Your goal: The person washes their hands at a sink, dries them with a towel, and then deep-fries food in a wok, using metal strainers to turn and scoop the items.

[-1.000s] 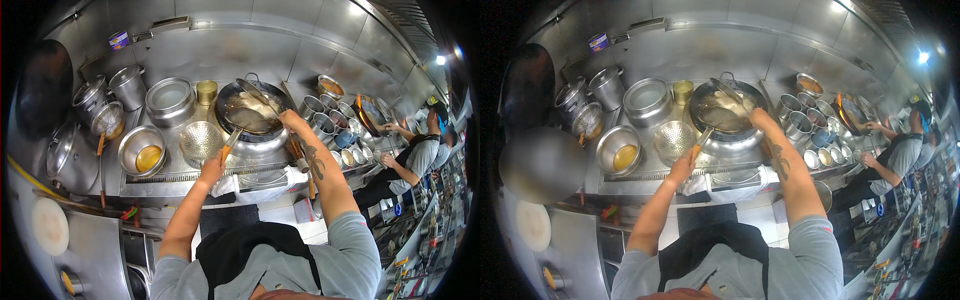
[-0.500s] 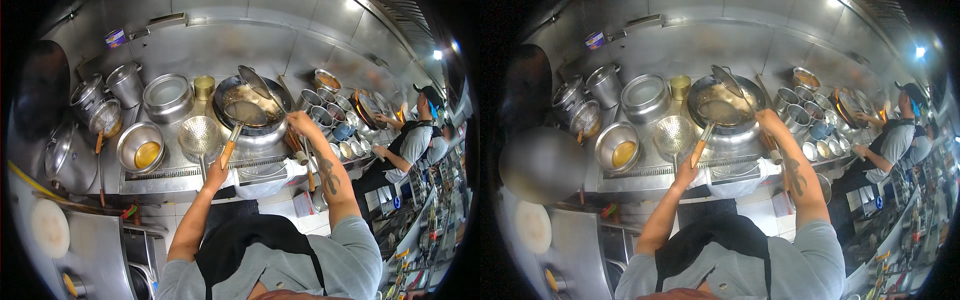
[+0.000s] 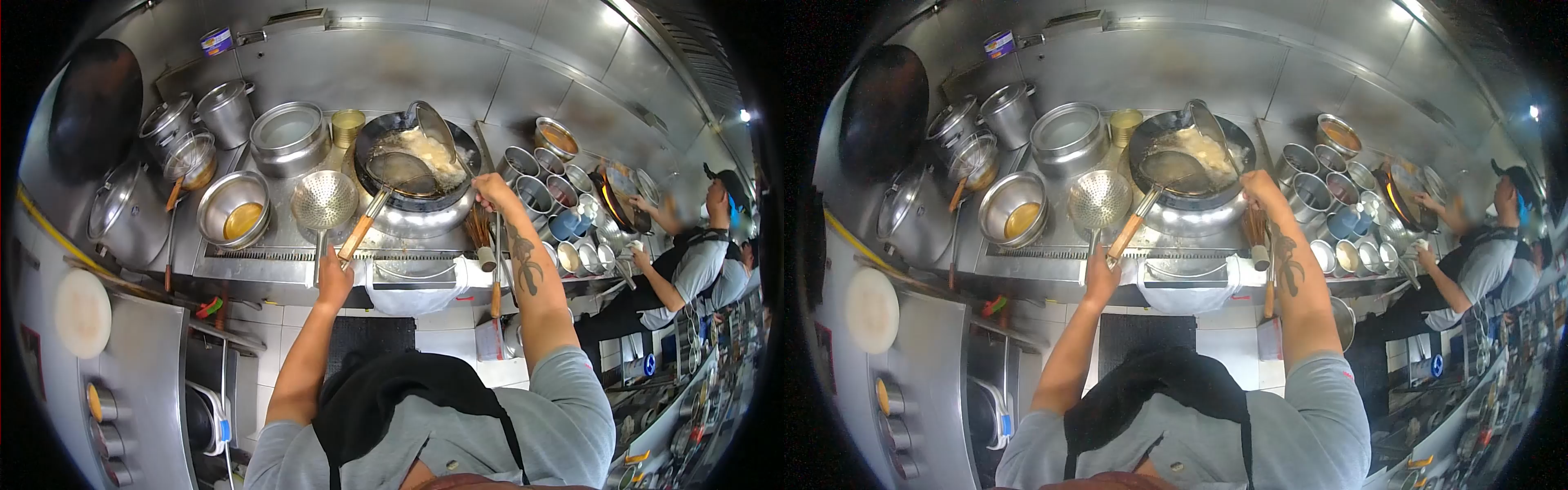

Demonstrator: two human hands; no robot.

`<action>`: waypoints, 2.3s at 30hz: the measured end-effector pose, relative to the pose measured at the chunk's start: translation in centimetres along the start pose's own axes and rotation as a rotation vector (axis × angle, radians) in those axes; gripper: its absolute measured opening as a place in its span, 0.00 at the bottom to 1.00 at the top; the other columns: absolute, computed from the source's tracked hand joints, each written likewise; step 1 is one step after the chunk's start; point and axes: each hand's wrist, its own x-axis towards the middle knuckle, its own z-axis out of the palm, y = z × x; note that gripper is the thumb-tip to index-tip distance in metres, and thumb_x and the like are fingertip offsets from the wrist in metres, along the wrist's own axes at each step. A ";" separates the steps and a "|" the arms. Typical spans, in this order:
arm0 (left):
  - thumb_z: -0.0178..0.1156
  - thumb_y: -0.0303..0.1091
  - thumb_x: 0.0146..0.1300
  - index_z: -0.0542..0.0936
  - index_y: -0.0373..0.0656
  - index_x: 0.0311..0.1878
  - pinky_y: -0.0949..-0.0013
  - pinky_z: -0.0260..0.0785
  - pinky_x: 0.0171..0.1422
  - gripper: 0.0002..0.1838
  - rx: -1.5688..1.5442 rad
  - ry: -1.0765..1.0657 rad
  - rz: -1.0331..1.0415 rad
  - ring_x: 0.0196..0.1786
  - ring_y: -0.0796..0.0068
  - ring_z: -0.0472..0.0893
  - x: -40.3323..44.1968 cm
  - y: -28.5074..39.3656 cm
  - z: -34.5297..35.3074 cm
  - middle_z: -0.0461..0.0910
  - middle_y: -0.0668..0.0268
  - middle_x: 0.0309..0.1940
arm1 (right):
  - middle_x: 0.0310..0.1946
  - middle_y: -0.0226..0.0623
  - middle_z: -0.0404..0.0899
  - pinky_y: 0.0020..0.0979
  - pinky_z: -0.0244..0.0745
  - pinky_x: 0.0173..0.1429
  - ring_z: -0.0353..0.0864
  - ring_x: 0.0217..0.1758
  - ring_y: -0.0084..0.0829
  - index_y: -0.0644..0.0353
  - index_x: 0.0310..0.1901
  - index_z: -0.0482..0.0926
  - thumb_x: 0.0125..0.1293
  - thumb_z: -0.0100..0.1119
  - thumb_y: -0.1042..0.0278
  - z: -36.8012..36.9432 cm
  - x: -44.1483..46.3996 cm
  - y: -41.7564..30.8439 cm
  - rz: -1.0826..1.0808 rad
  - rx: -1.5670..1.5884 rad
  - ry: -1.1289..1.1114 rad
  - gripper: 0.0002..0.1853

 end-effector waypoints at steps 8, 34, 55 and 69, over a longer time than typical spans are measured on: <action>0.63 0.36 0.58 0.75 0.34 0.34 0.59 0.67 0.35 0.13 -0.323 -0.698 -0.221 0.33 0.61 0.76 -11.3 -2.0 3.2 0.76 0.54 0.31 | 0.16 0.28 0.69 0.26 0.56 0.12 0.61 0.11 0.21 0.61 0.41 0.79 0.69 0.50 0.62 1.6 0.0 -0.2 0.000 -0.086 -0.001 0.12; 0.59 0.46 0.58 0.80 0.36 0.35 0.53 0.70 0.52 0.19 -0.131 -0.607 -0.262 0.44 0.46 0.80 -14.7 -11.0 12.2 0.81 0.45 0.36 | 0.17 0.35 0.72 0.30 0.61 0.14 0.67 0.13 0.25 0.62 0.28 0.77 0.62 0.49 0.66 1.7 -2.4 -4.6 -0.078 -0.227 0.036 0.11; 0.63 0.28 0.51 0.62 0.39 0.65 0.49 0.69 0.50 0.36 0.201 -0.283 0.130 0.49 0.40 0.74 6.8 -1.2 1.4 0.73 0.42 0.43 | 0.15 0.31 0.70 0.28 0.58 0.13 0.64 0.11 0.23 0.60 0.30 0.76 0.67 0.50 0.64 -1.7 -3.1 -2.2 0.038 0.006 0.120 0.11; 0.54 0.36 0.63 0.63 0.35 0.66 0.49 0.72 0.47 0.29 0.259 -0.283 0.139 0.41 0.42 0.79 9.3 4.1 -2.2 0.77 0.41 0.39 | 0.13 0.34 0.71 0.30 0.61 0.13 0.67 0.10 0.25 0.65 0.22 0.74 0.64 0.49 0.67 3.1 -1.2 -3.4 -0.137 -0.100 0.161 0.15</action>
